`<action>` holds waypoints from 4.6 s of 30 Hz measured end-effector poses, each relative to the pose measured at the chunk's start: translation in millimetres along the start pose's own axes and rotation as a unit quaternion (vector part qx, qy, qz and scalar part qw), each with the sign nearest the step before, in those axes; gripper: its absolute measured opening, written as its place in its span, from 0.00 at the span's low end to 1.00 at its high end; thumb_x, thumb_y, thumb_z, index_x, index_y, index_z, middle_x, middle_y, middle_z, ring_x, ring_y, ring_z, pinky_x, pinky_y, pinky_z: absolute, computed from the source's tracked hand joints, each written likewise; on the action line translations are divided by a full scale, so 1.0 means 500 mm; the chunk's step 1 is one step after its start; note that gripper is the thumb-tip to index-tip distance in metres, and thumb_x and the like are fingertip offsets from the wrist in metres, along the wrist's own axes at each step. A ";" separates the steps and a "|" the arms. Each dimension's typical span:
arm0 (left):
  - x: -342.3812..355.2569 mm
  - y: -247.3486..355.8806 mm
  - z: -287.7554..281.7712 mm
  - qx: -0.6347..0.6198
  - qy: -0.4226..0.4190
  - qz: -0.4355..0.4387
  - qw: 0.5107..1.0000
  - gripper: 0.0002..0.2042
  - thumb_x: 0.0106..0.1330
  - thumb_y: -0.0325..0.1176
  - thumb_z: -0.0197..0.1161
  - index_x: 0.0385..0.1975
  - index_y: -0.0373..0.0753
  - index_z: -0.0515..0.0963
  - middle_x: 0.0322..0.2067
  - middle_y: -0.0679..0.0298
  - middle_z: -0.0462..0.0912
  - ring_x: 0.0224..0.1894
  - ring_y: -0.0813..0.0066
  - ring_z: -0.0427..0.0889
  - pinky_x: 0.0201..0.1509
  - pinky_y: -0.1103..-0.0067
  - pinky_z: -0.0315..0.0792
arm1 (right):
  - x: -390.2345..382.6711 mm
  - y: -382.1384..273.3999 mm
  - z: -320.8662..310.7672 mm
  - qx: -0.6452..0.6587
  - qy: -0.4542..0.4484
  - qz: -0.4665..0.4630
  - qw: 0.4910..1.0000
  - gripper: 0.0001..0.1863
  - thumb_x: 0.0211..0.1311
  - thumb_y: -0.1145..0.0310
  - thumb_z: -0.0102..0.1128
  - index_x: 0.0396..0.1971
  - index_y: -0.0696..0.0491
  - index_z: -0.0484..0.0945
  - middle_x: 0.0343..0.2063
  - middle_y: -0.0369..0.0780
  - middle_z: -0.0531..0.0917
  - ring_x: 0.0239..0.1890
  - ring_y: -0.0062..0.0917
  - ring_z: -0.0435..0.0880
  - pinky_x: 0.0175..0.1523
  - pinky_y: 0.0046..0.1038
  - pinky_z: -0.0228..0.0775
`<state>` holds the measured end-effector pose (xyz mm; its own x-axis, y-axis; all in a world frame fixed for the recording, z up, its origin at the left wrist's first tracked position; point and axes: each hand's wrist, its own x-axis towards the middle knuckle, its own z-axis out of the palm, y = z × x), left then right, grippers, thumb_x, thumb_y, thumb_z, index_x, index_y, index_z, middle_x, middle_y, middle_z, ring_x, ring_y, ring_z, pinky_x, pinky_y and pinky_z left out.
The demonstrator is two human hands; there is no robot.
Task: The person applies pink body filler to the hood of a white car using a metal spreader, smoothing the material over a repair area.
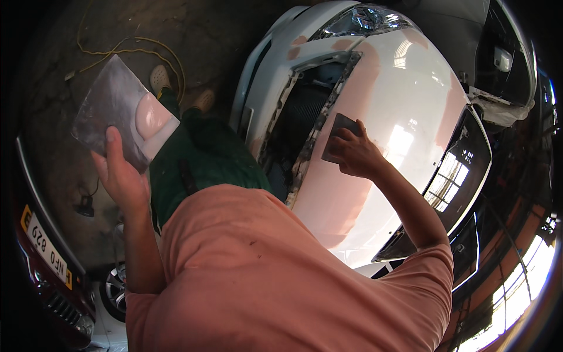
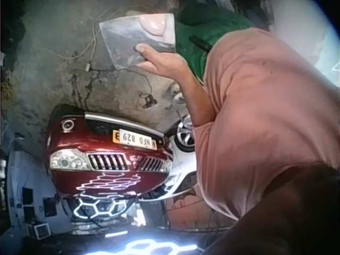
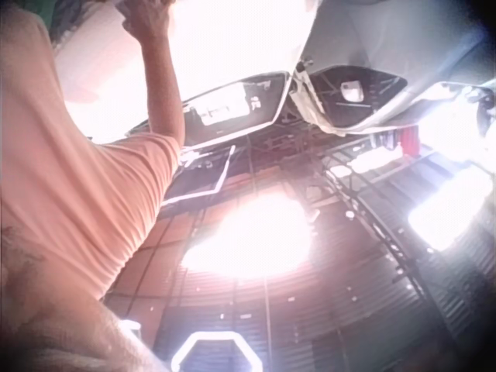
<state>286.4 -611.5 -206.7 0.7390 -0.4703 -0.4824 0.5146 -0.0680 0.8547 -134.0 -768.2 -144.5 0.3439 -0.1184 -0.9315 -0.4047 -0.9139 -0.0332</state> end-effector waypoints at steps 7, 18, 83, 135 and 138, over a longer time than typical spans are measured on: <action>-0.007 0.006 0.018 -0.003 0.015 -0.024 1.000 0.24 0.74 0.30 0.59 0.66 0.29 0.63 0.62 0.51 0.72 0.62 0.61 0.75 0.65 0.68 0.70 | 0.032 0.036 0.036 0.023 0.128 -0.001 0.992 0.25 0.52 0.61 0.68 0.53 0.32 0.83 0.59 0.28 0.75 0.68 0.28 0.65 0.75 0.64 0.44; -0.008 -0.005 0.032 0.005 0.012 -0.027 1.000 0.26 0.74 0.33 0.59 0.67 0.30 0.63 0.64 0.52 0.71 0.64 0.62 0.72 0.68 0.68 0.67 | 0.047 0.104 0.012 0.025 0.140 0.014 0.990 0.26 0.53 0.61 0.69 0.56 0.35 0.81 0.63 0.30 0.73 0.71 0.29 0.62 0.77 0.60 0.42; -0.141 -0.132 0.346 -0.019 -0.318 -0.074 0.945 0.22 0.78 0.35 0.54 0.65 0.29 0.64 0.59 0.57 0.73 0.59 0.72 0.72 0.65 0.75 0.65 | -0.043 -0.089 -0.220 0.299 0.436 0.106 0.842 0.32 0.46 0.60 0.75 0.56 0.36 0.78 0.62 0.36 0.72 0.67 0.40 0.68 0.66 0.59 0.55; -0.032 -0.117 0.139 0.082 -0.254 -0.124 0.956 0.22 0.79 0.34 0.53 0.66 0.27 0.63 0.60 0.56 0.73 0.61 0.70 0.72 0.66 0.74 0.65 | -0.001 0.318 -0.069 0.023 0.111 0.108 0.988 0.26 0.48 0.67 0.65 0.52 0.35 0.83 0.59 0.29 0.76 0.69 0.25 0.67 0.70 0.56 0.54; -0.037 -0.116 0.142 0.095 -0.264 -0.125 0.952 0.22 0.79 0.35 0.53 0.65 0.27 0.63 0.60 0.55 0.73 0.61 0.70 0.72 0.66 0.74 0.65 | 0.014 0.278 -0.079 0.039 0.160 0.099 0.981 0.26 0.48 0.66 0.65 0.52 0.36 0.83 0.60 0.28 0.76 0.69 0.24 0.66 0.70 0.58 0.53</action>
<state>211.9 -661.4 -233.7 0.2573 -0.7912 -0.5548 0.5209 -0.3701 0.7693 -154.5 -911.5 -141.5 0.4965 -0.4176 -0.7609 -0.5490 -0.8301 0.0973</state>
